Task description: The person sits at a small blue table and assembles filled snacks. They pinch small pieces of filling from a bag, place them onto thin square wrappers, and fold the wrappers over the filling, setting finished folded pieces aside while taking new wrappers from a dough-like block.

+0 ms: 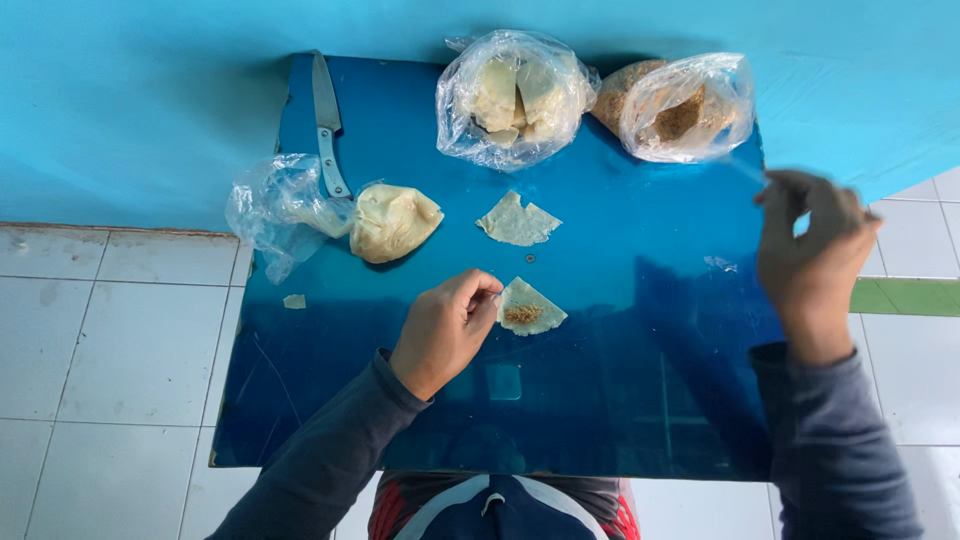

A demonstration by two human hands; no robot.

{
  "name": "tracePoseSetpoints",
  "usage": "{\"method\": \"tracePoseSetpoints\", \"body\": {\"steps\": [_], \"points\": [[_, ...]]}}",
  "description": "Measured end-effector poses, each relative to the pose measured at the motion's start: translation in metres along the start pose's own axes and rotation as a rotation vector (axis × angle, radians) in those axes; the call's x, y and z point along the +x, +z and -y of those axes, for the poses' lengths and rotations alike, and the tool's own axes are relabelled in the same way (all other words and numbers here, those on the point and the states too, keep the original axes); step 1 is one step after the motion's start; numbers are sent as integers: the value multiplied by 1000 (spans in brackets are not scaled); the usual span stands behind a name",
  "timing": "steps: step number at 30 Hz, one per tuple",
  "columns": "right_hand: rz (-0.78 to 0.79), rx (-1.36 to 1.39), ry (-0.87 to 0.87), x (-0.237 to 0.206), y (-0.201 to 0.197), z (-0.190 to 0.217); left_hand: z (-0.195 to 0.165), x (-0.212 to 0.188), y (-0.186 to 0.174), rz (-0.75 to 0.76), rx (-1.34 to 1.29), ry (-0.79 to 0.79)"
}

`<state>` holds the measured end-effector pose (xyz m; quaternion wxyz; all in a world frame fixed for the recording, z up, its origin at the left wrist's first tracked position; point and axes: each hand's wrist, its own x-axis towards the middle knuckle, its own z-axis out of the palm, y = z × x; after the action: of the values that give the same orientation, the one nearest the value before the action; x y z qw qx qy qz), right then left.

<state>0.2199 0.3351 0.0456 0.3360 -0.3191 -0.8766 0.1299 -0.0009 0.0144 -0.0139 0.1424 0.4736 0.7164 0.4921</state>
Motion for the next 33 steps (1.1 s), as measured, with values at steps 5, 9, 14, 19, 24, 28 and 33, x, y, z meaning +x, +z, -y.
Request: {"method": "tracePoseSetpoints", "body": {"steps": [5,9,14,19,24,28,33], "points": [[-37,-310,-220,52,51,-28,1,-1,1,-20,-28,16],[-244,-520,-389,38,60,7,1,1,0,-9,-41,0],[347,-257,-408,-35,40,78,-3,-1,-1,-1,-87,14],[518,20,-391,-70,41,114,-6,-2,0,28,-126,27],[483,66,-389,-81,53,115,-9,-2,0,44,-80,60],[493,73,-396,-86,62,114,-9,-2,4,40,-24,99],[512,163,-313,-90,60,119,-5,0,8,86,1,58]]}}
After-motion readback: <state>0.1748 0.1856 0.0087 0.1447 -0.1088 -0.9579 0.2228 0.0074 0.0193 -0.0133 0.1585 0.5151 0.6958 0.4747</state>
